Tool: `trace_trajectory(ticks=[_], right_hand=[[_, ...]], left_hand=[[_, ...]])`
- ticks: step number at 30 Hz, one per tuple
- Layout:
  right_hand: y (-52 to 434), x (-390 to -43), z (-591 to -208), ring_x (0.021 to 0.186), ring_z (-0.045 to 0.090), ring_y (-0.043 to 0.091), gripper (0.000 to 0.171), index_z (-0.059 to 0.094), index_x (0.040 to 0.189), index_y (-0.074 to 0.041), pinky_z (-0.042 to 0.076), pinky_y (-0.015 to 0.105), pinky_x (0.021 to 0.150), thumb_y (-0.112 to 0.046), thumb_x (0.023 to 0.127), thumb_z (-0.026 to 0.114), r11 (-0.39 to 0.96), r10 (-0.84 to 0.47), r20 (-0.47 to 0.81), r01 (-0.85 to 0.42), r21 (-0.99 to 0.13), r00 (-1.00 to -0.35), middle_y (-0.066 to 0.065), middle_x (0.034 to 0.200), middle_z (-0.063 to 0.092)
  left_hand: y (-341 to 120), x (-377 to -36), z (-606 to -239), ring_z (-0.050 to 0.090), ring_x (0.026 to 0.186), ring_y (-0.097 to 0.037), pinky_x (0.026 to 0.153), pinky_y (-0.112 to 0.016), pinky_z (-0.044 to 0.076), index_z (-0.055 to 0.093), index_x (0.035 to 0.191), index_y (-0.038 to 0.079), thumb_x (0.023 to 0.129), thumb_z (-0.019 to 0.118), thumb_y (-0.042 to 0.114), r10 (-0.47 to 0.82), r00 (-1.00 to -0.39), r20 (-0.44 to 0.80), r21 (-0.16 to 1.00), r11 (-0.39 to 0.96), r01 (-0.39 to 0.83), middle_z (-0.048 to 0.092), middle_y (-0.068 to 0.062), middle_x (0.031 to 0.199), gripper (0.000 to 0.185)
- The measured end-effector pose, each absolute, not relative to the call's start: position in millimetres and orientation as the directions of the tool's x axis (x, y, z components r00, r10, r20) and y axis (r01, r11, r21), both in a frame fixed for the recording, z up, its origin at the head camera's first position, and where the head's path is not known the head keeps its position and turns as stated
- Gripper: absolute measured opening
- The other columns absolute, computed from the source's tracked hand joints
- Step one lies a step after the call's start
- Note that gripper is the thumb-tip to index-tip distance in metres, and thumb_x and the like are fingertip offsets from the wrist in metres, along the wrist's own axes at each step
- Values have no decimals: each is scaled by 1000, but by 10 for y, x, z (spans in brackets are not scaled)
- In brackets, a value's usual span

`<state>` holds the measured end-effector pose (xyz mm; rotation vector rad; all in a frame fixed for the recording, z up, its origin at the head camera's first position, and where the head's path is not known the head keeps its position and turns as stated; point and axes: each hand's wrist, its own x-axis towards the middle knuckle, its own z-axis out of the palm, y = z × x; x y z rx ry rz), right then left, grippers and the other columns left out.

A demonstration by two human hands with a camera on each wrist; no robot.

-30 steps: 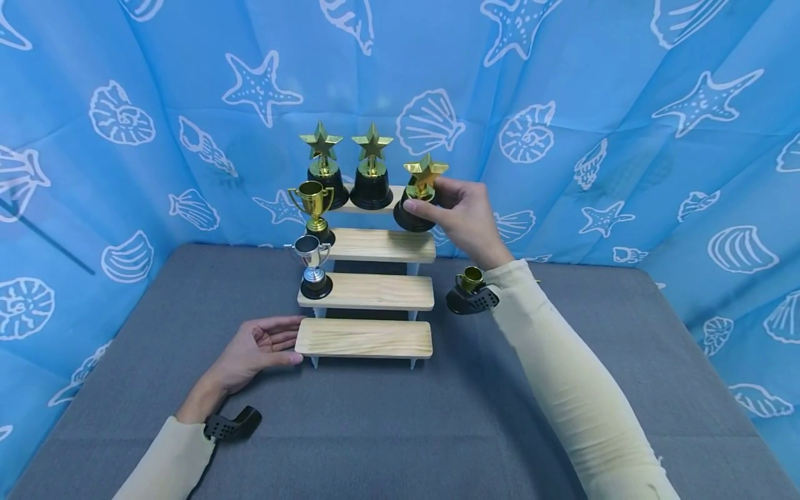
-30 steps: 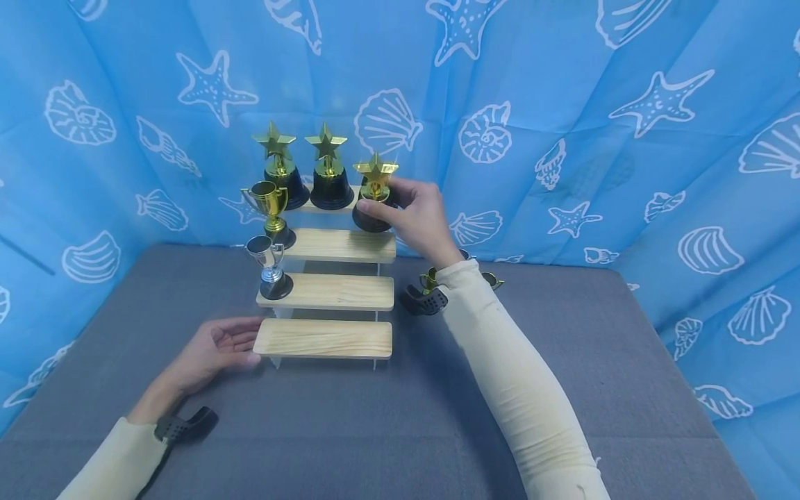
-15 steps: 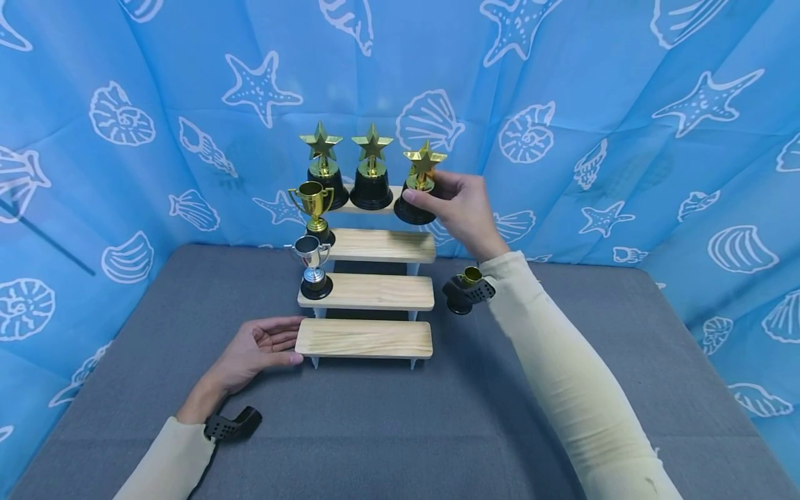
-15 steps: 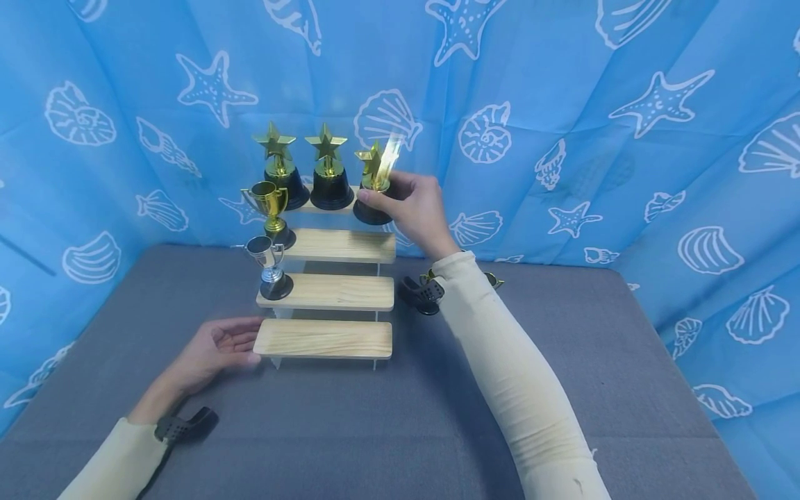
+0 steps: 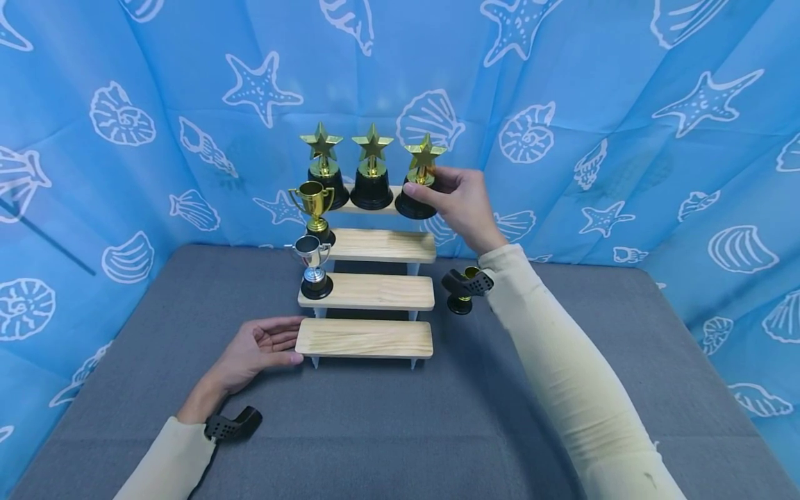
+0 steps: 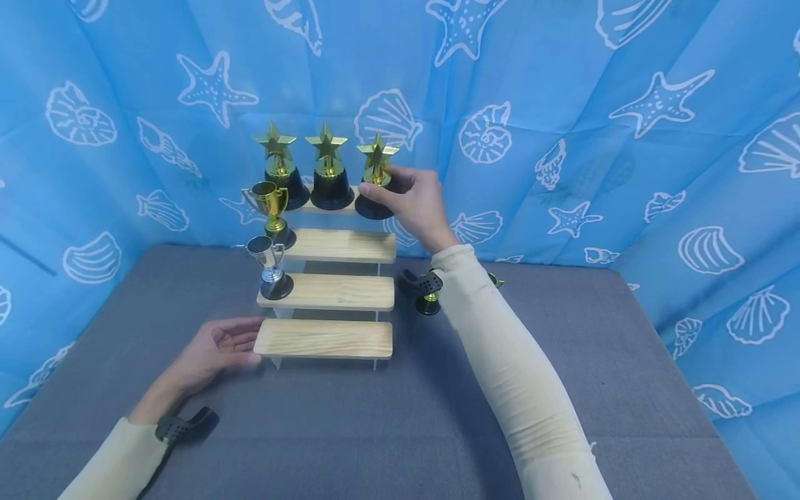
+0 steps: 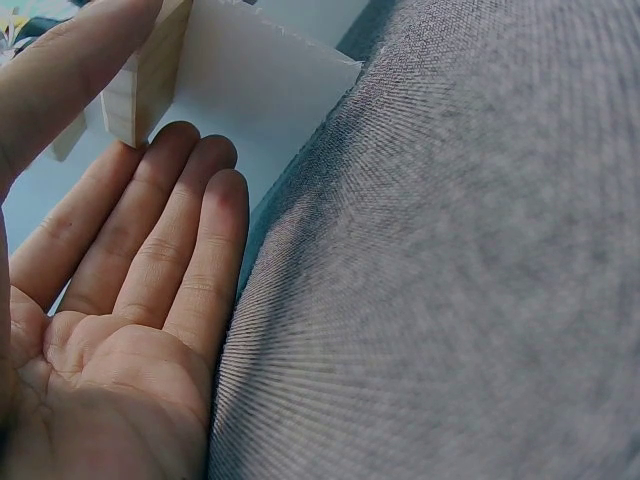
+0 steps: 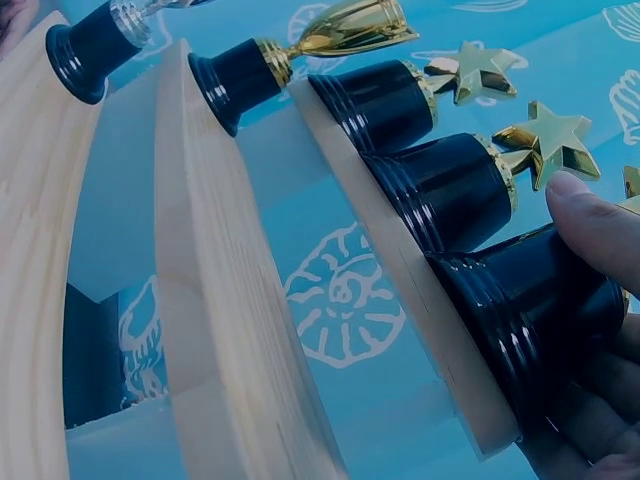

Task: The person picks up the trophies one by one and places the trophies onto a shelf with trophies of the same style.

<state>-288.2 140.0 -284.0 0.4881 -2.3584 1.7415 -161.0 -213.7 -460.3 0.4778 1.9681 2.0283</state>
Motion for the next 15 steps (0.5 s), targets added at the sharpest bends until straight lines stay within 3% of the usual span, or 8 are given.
trace_trajectory(ticks=[8, 15], right_hand=[[1404, -2915, -2832, 120, 63, 21, 64, 58, 140, 0, 55, 36, 100, -29, 88, 81, 300, -146, 310, -341, -891, -939, 14, 131, 66], [1394, -2934, -2816, 114, 66, 20, 61, 60, 139, -1, 57, 34, 94, -28, 89, 81, 300, -145, 308, -338, -892, -940, 14, 125, 69]], left_hand=[[-2149, -1624, -4632, 65, 118, -14, 101, -30, 53, 41, 141, -20, 83, 77, -9, 408, -912, 46, 999, -26, 39, 54, -32, 139, 70], [-2149, -1623, -4622, 65, 118, -14, 101, -30, 53, 41, 143, -18, 82, 78, -8, 395, -919, 16, 1000, -11, 13, 51, -33, 141, 72]])
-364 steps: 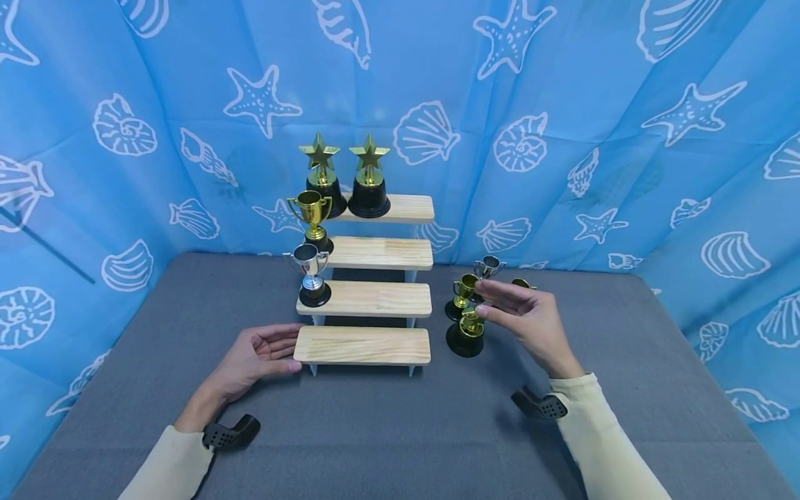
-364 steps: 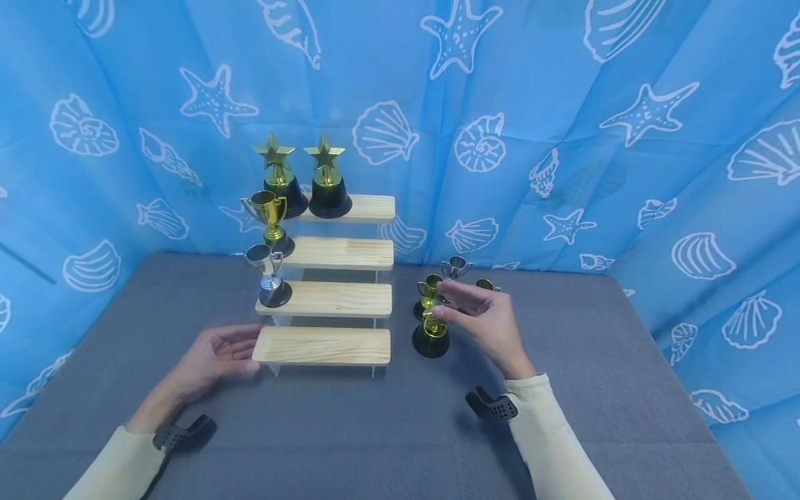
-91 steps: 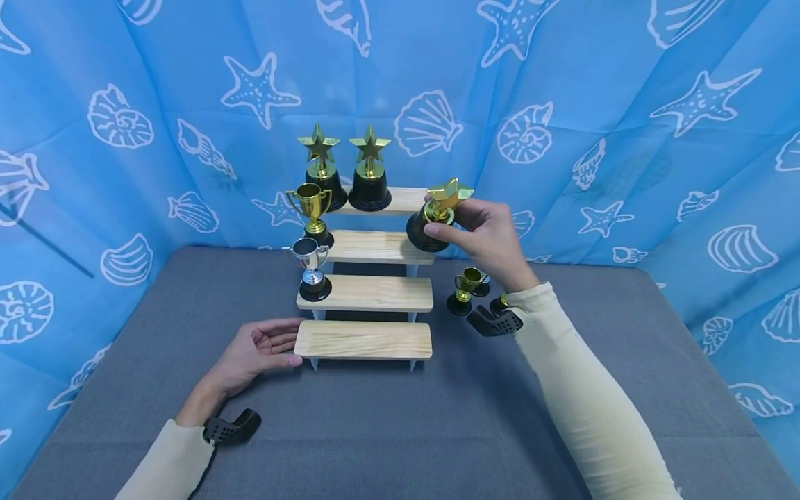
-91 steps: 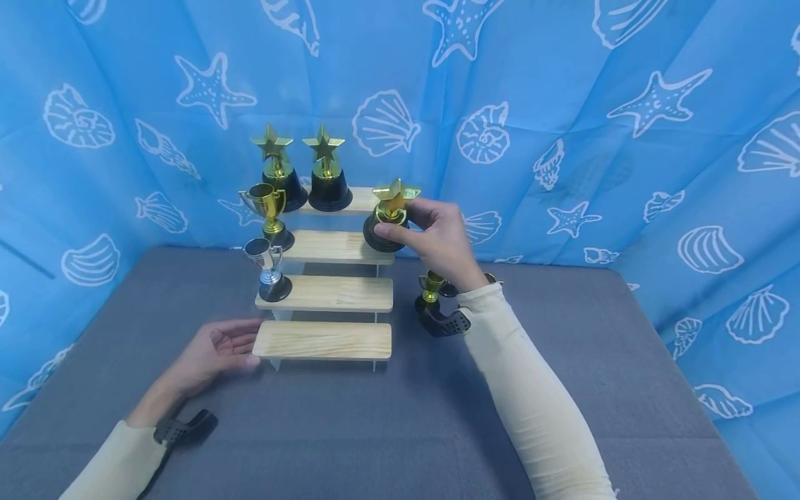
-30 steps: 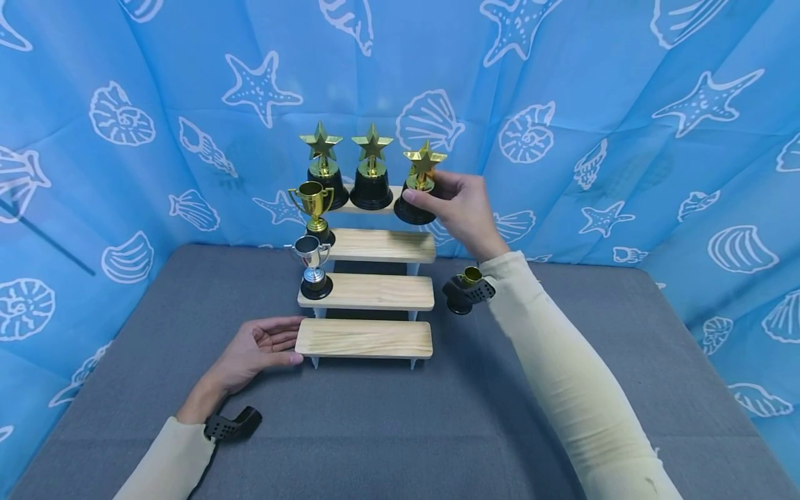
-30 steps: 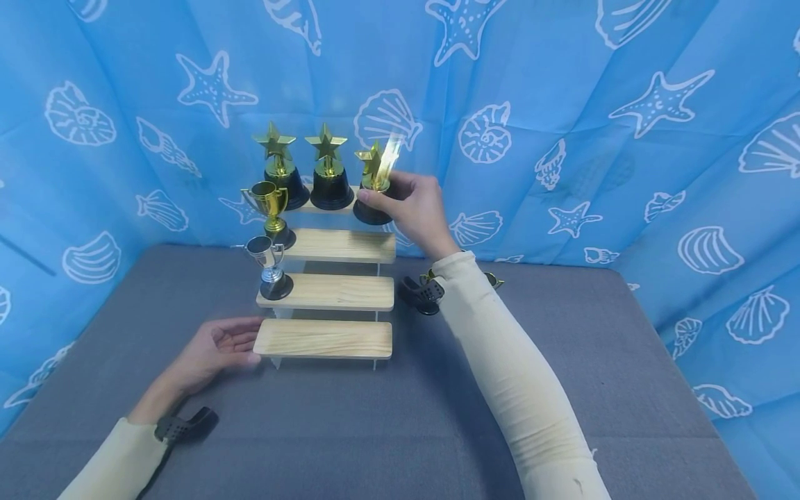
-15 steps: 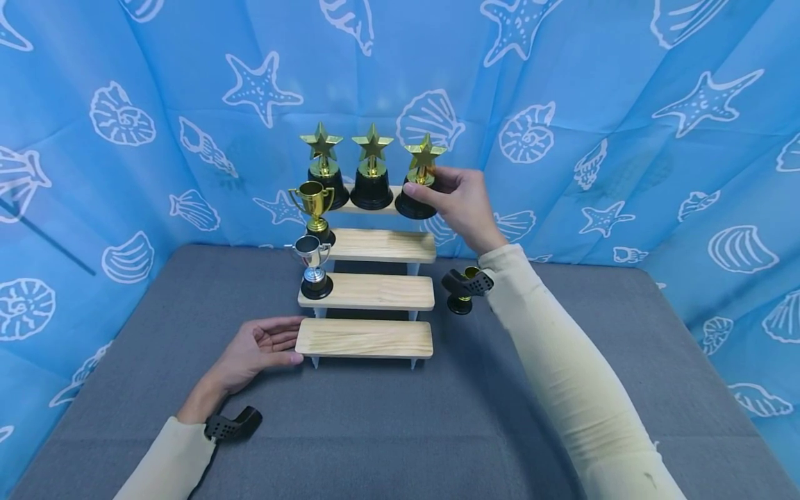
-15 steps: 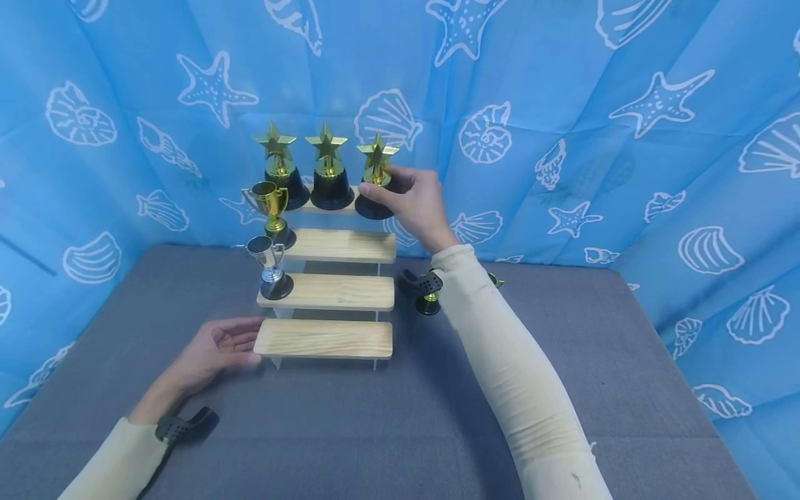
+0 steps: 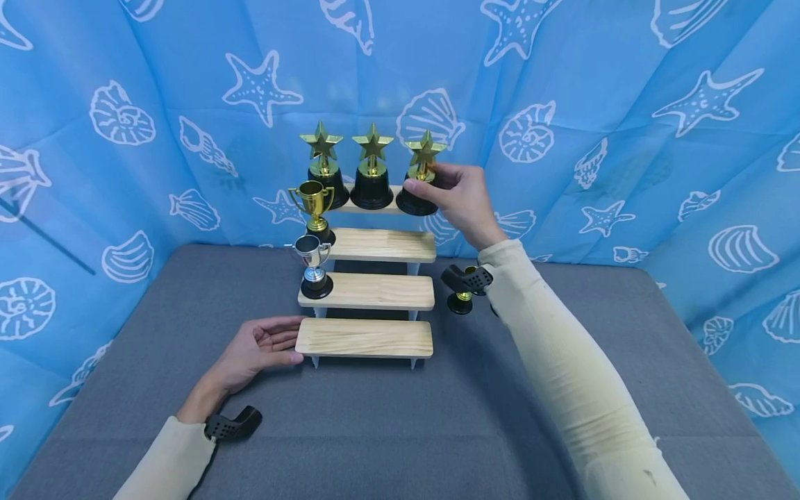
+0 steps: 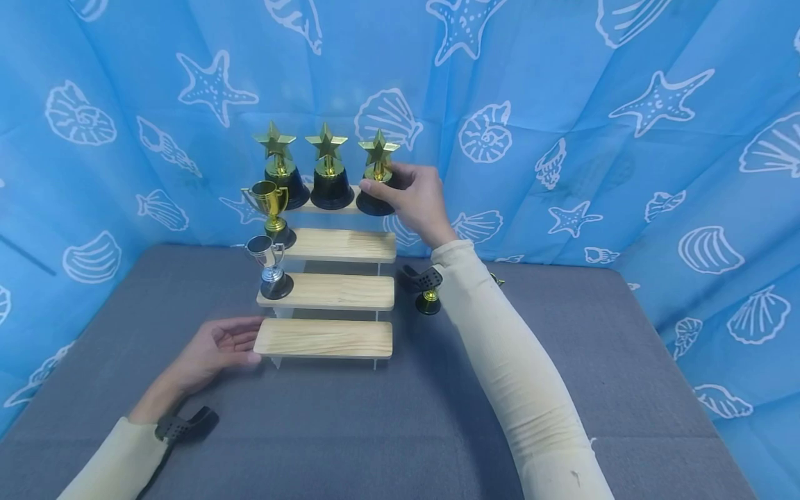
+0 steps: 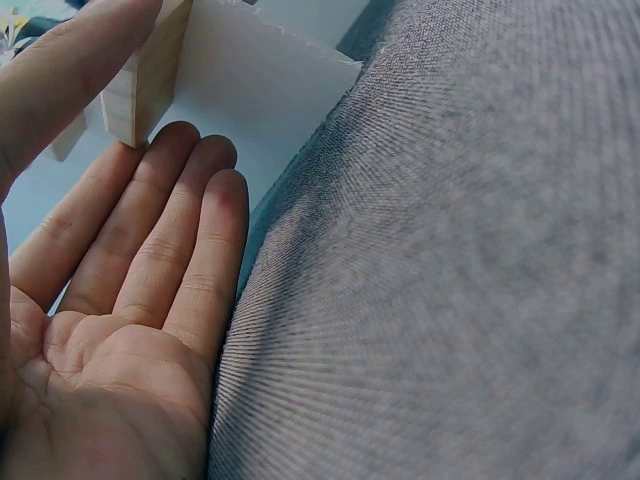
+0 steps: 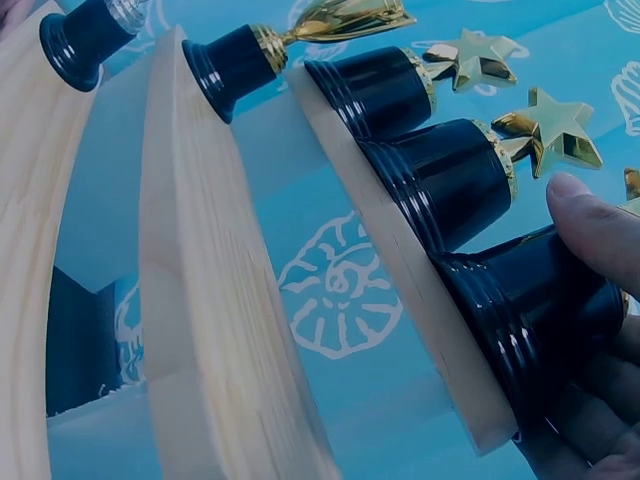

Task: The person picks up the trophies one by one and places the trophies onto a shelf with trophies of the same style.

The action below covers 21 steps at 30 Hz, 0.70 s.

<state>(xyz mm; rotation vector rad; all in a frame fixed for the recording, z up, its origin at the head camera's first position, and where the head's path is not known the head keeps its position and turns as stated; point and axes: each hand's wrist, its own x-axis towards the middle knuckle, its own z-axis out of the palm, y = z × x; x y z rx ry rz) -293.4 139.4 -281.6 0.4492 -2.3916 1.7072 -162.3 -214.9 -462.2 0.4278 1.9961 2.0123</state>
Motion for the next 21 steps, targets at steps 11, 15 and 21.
trace_trajectory(ticks=[11, 15, 21], right_hand=[[1390, -2961, -2788, 107, 68, 19, 60, 62, 137, -2, 59, 31, 87, -30, 88, 82, 301, -156, 289, -324, -897, -944, 12, 119, 71], [1387, -2974, -2788, 108, 68, 20, 60, 61, 137, -2, 58, 32, 91, -30, 88, 82, 295, -159, 293, -329, -897, -943, 13, 120, 71], [1383, -2988, -2794, 111, 67, 20, 61, 61, 138, -2, 58, 33, 94, -30, 88, 82, 290, -156, 292, -326, -900, -944, 13, 122, 71]], left_hand=[[-2155, -1618, -4617, 65, 118, -13, 101, -30, 53, 41, 143, -18, 82, 78, -8, 395, -918, 17, 1000, -5, 16, 52, -33, 141, 72], [-2160, -1620, -4621, 64, 118, -13, 101, -30, 53, 41, 143, -18, 82, 78, -8, 400, -916, 19, 1000, -8, 18, 53, -31, 141, 72], [-2167, -1625, -4628, 64, 118, -14, 100, -31, 54, 41, 143, -18, 82, 78, -8, 403, -915, 25, 1000, -19, 19, 56, -26, 140, 72]])
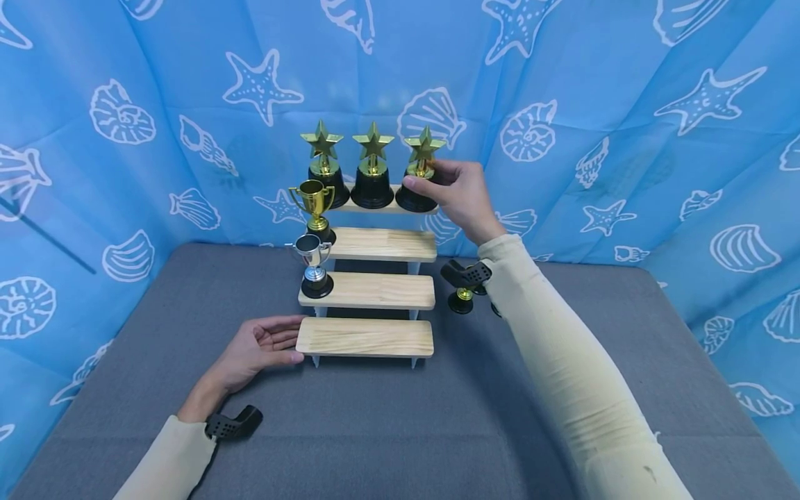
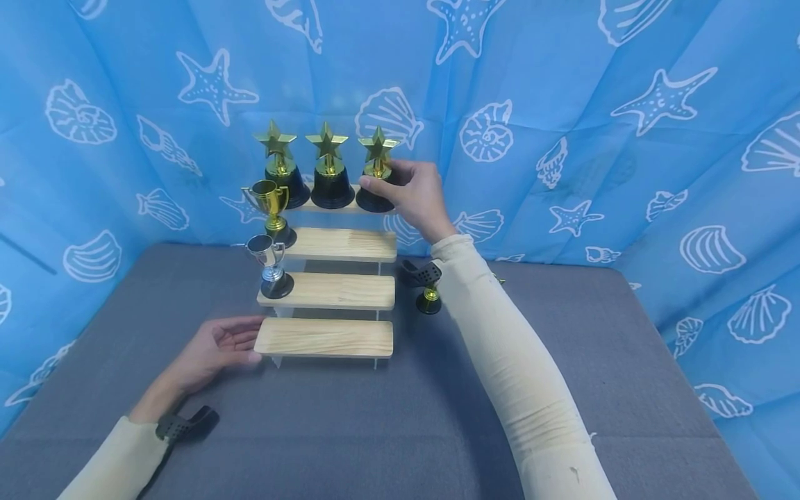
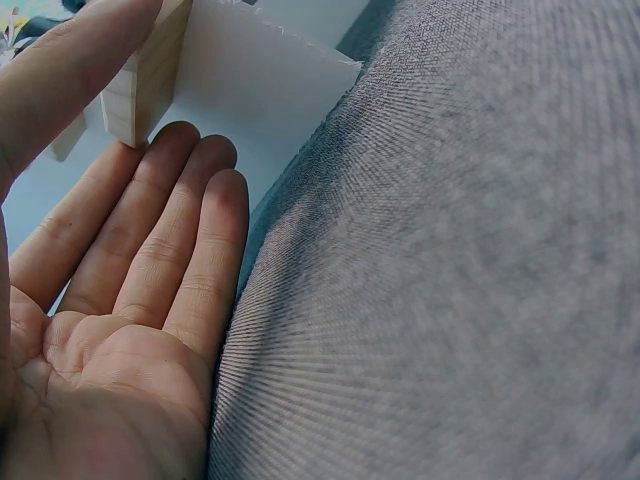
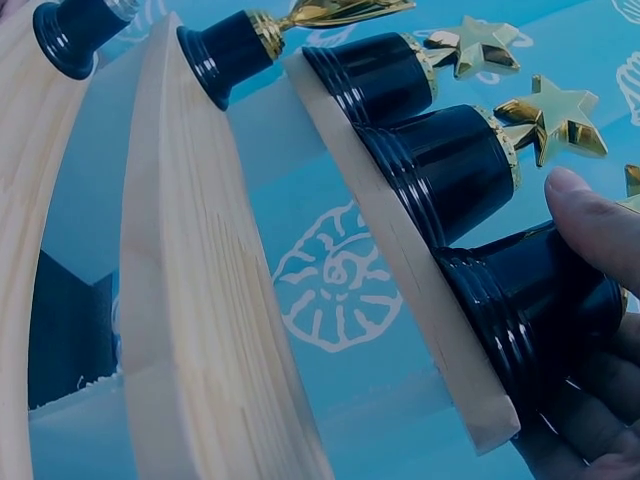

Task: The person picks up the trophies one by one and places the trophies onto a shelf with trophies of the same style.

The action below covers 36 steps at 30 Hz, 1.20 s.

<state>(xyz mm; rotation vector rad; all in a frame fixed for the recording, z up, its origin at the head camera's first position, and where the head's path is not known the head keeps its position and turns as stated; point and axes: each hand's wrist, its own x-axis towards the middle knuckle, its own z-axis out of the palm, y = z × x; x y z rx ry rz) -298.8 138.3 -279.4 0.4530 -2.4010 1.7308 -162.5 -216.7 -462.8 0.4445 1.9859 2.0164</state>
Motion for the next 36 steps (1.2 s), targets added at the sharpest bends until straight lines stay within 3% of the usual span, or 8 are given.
trace_trajectory(ticks=[7, 25, 36], right_hand=[[1384, -2988, -2785, 114, 65, 19, 62, 60, 139, -3, 57, 34, 95, -30, 88, 82, 303, -153, 276, -310, -901, -949, 12, 126, 69], [1379, -3008, -2789, 117, 63, 18, 67, 57, 142, -3, 56, 33, 98, -32, 87, 83, 304, -140, 251, -283, -910, -958, 11, 130, 66], [1362, -2999, -2812, 110, 65, 19, 59, 64, 135, -4, 57, 34, 93, -32, 87, 83, 274, -126, 271, -296, -915, -954, 10, 120, 70]], left_hand=[[-2163, -1622, -4616, 64, 118, -15, 100, -31, 54, 41, 142, -19, 82, 78, -9, 411, -911, 38, 999, -33, 26, 58, -23, 138, 71], [-2158, -1620, -4607, 65, 118, -14, 100, -31, 54, 40, 143, -19, 82, 78, -9, 404, -914, 25, 1000, -25, 16, 52, -32, 140, 72], [-2156, -1618, -4600, 65, 118, -14, 100, -31, 54, 40, 143, -18, 83, 78, -9, 410, -911, 30, 999, -25, 22, 54, -30, 140, 72]])
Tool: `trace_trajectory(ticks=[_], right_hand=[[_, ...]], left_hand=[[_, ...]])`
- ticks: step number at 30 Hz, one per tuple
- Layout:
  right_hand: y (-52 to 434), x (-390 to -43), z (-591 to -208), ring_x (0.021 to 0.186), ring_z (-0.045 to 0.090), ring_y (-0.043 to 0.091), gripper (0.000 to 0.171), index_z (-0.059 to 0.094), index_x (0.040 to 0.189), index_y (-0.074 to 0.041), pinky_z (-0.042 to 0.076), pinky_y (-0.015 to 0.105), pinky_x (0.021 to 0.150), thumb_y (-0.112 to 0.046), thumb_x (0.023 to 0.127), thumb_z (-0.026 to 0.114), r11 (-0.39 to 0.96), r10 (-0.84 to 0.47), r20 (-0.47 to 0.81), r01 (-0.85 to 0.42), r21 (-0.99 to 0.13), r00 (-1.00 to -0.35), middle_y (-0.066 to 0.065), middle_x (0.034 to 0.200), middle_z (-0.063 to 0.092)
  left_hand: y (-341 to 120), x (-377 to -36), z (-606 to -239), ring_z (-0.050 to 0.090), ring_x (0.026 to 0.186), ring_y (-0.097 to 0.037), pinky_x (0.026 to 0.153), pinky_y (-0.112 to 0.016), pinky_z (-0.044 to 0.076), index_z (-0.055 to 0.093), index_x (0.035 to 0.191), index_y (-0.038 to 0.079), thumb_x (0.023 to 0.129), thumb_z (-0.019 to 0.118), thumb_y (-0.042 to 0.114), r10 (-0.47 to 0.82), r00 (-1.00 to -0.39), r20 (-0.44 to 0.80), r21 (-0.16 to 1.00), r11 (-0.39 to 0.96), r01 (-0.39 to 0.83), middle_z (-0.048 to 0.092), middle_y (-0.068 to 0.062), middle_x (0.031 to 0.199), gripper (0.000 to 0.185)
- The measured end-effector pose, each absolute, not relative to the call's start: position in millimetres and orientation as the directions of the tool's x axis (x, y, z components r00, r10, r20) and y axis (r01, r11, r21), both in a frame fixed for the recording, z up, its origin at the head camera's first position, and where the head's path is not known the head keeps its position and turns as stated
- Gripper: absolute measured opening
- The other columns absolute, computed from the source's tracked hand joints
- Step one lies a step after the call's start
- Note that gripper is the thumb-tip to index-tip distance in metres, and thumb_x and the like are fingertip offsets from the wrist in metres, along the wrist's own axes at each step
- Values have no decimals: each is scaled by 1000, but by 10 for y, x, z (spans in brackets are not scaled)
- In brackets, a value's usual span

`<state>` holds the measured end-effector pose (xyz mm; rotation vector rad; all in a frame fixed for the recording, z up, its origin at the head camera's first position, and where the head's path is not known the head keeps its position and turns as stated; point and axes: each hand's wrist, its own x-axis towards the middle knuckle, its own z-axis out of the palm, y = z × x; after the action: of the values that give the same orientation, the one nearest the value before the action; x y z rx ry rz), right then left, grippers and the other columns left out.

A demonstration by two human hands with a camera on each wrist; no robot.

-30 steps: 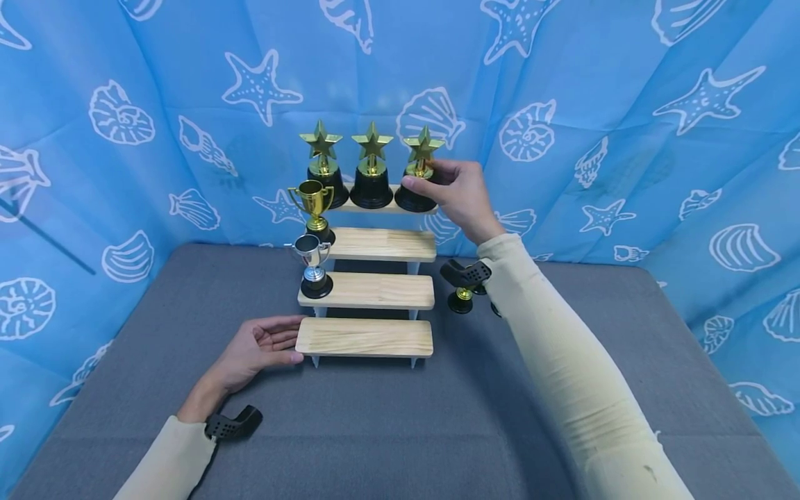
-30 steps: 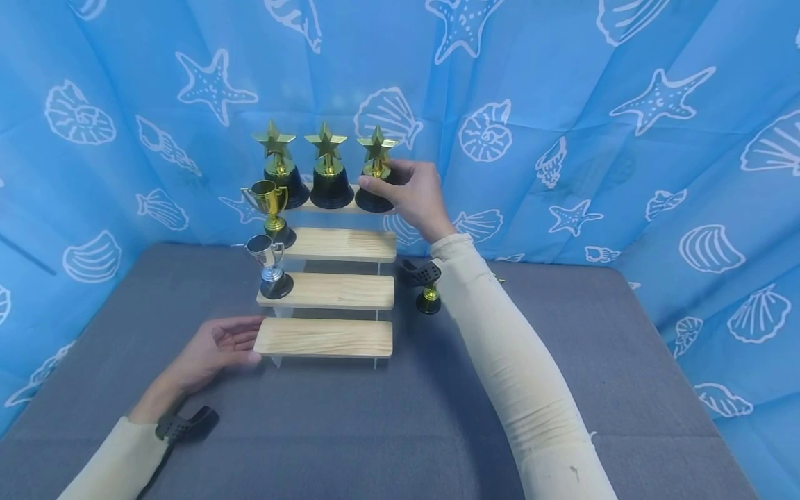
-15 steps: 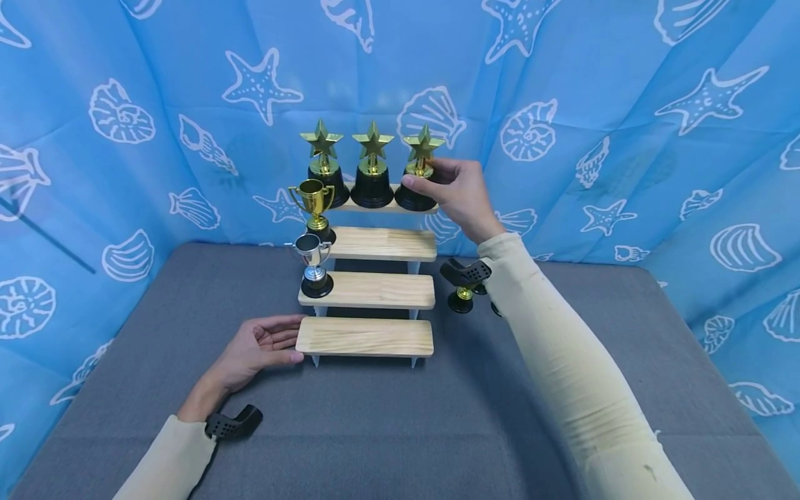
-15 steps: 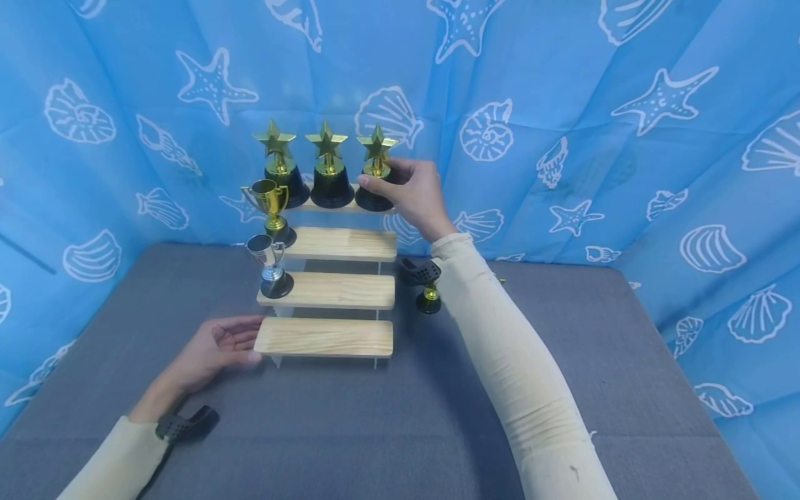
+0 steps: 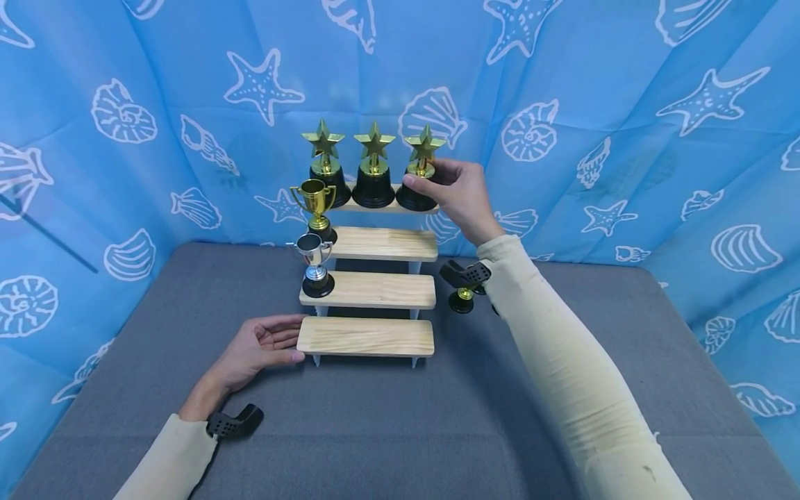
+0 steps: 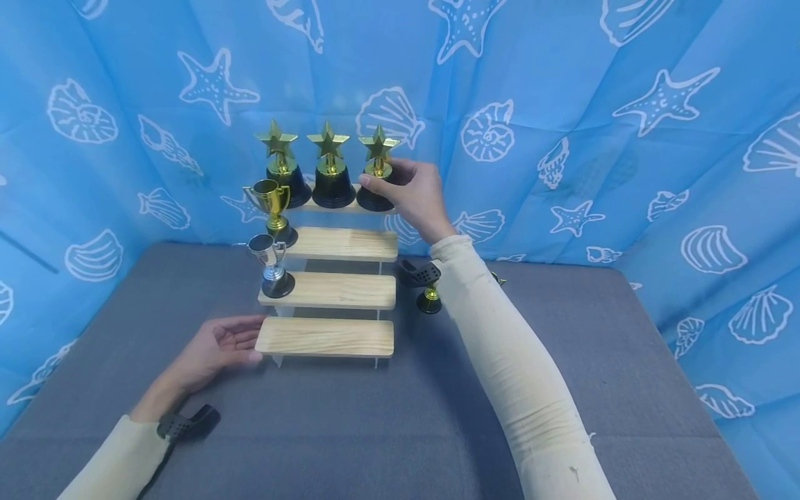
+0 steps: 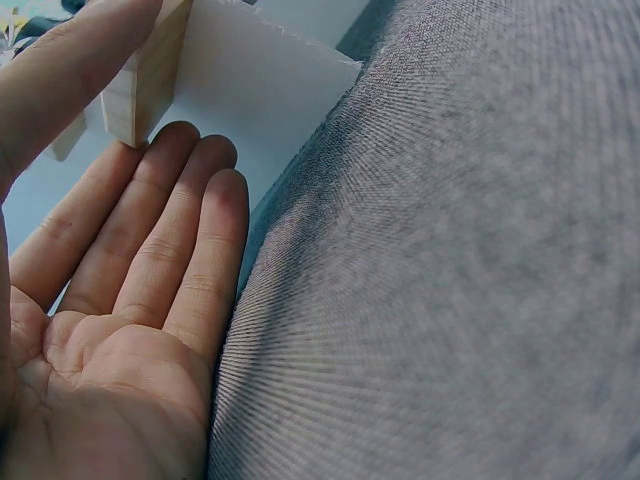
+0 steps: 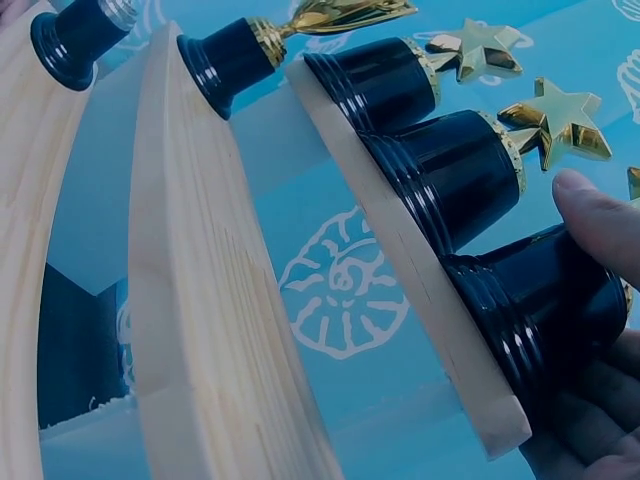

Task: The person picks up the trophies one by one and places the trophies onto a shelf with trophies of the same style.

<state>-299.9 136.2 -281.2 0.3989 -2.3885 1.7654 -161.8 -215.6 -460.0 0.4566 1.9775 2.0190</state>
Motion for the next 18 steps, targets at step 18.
trace_trajectory(ticks=[18], right_hand=[[1418, -2931, -2847, 120, 62, 20, 64, 60, 139, -5, 54, 33, 101, -29, 85, 84, 213, -95, 297, -311, -926, -950, 11, 130, 66]], left_hand=[[-2161, -1617, -4612, 64, 118, -13, 100, -31, 54, 39, 144, -18, 82, 78, -8, 405, -914, 18, 1000, -13, 14, 49, -35, 142, 73]])
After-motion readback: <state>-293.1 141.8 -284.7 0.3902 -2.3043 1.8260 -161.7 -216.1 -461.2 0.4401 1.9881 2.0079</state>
